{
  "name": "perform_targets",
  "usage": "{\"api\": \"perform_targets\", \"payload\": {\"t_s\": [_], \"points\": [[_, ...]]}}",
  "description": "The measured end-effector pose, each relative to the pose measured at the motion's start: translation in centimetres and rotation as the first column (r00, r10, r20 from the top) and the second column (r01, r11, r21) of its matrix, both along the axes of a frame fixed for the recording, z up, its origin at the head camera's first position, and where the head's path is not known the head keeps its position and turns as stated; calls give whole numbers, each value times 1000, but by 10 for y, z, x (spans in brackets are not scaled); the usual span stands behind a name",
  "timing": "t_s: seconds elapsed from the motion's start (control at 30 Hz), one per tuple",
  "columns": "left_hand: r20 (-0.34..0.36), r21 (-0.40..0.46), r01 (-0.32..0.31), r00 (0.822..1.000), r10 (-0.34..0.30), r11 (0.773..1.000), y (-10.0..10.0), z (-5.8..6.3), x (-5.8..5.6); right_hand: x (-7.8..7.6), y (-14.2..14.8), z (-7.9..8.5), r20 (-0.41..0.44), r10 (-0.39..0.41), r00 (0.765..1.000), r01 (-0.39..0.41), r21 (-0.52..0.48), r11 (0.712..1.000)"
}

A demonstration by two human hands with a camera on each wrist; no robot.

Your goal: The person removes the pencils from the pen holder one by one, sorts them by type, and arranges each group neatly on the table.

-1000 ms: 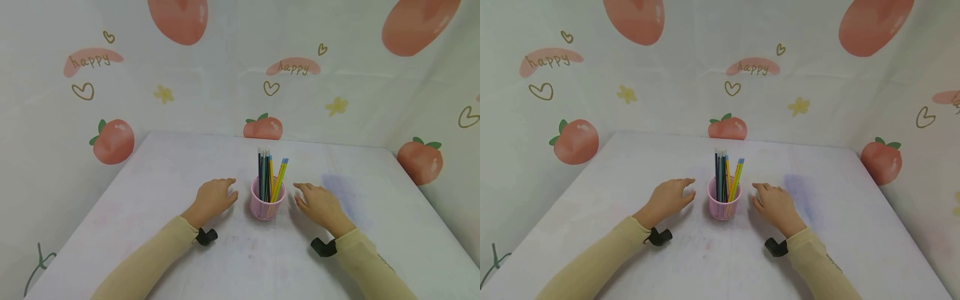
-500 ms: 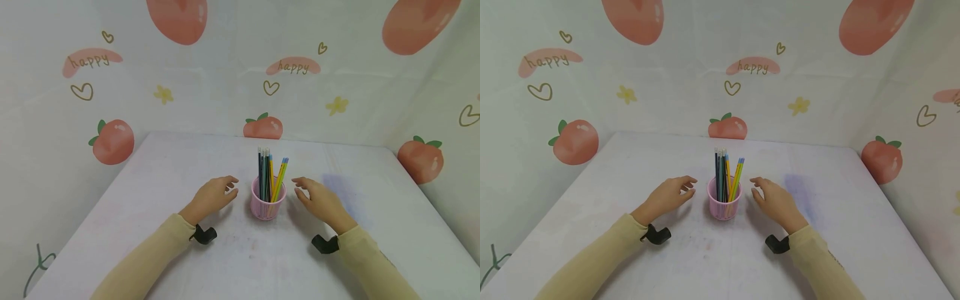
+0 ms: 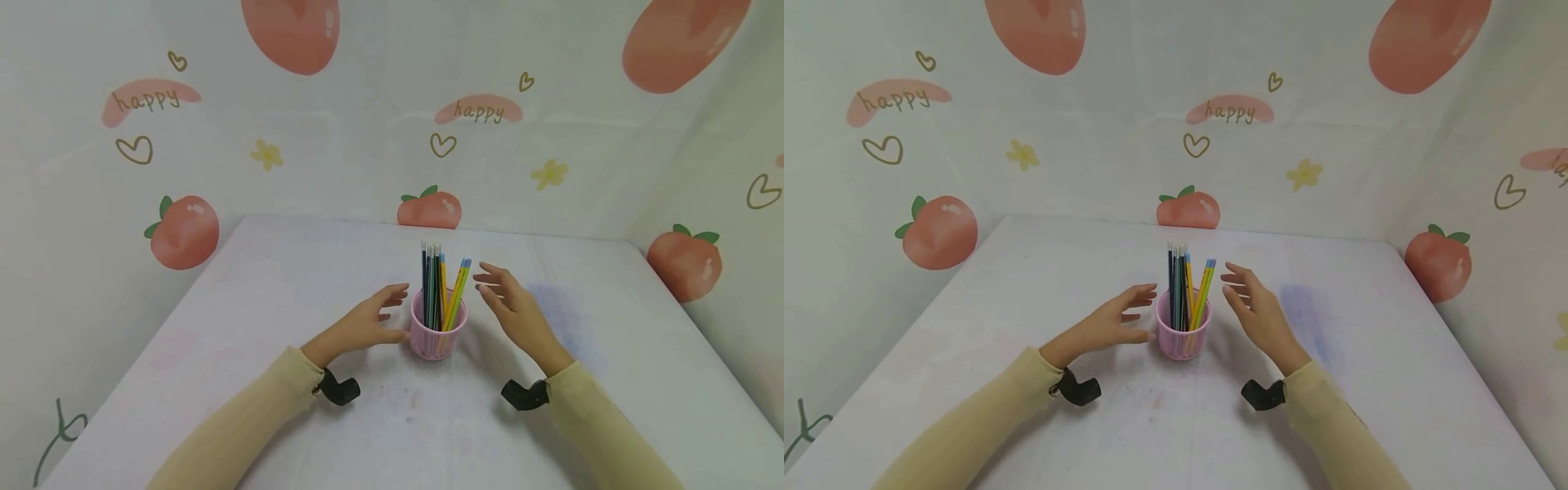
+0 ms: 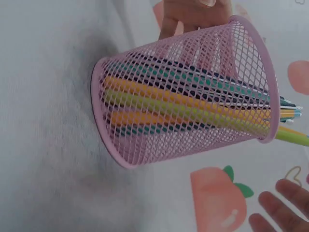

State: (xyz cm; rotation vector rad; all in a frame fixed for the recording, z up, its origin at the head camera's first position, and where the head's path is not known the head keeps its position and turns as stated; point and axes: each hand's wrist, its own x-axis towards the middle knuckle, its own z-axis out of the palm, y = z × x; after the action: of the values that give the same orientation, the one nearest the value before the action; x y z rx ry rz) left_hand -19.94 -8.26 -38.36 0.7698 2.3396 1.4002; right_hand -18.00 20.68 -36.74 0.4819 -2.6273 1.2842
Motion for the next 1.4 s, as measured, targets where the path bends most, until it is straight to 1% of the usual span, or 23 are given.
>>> {"api": "perform_targets", "payload": {"t_s": [0.07,0.17,0.23,0.3,0.37,0.47,0.7,0.9,1.03,1.1,1.23,1.4], "points": [[34,26,2,999,-3,1000,2,-2,1,-1,-1,-2,-15,30,999,-31,-72,997],[77,29,-3,997,1,1000,4,-5,1,-3,-2,-4,-15,79,997,-80,-185,979],[102,30,-6,995,2,1000,6,-7,1,-5,-3,-6,-6,92,996,-91,-237,967],[123,28,-9,992,6,1000,8,-8,1,-6,-4,-6,14,93,996,-86,-277,957],[142,38,-12,990,7,999,10,-9,1,-8,-5,-7,33,86,996,-72,-299,951],[153,53,-27,988,19,998,11,-11,1,-9,-6,-7,64,77,995,-52,-331,942],[122,74,-81,990,71,994,16,-22,-2,-11,-9,-8,122,66,990,-14,-385,923],[130,116,-72,990,57,991,22,-24,0,-11,-12,-9,173,64,983,13,-409,912],[164,165,-75,985,48,983,26,-28,1,-12,-15,-10,209,57,976,38,-424,905],[185,176,-84,981,51,981,28,-29,2,-13,-16,-10,220,58,974,44,-433,900],[199,151,-101,977,70,983,30,-30,3,-14,-18,-11,230,70,971,42,-449,892],[178,124,-81,982,58,989,31,-34,2,-14,-20,-12,232,81,969,41,-477,878]]}}
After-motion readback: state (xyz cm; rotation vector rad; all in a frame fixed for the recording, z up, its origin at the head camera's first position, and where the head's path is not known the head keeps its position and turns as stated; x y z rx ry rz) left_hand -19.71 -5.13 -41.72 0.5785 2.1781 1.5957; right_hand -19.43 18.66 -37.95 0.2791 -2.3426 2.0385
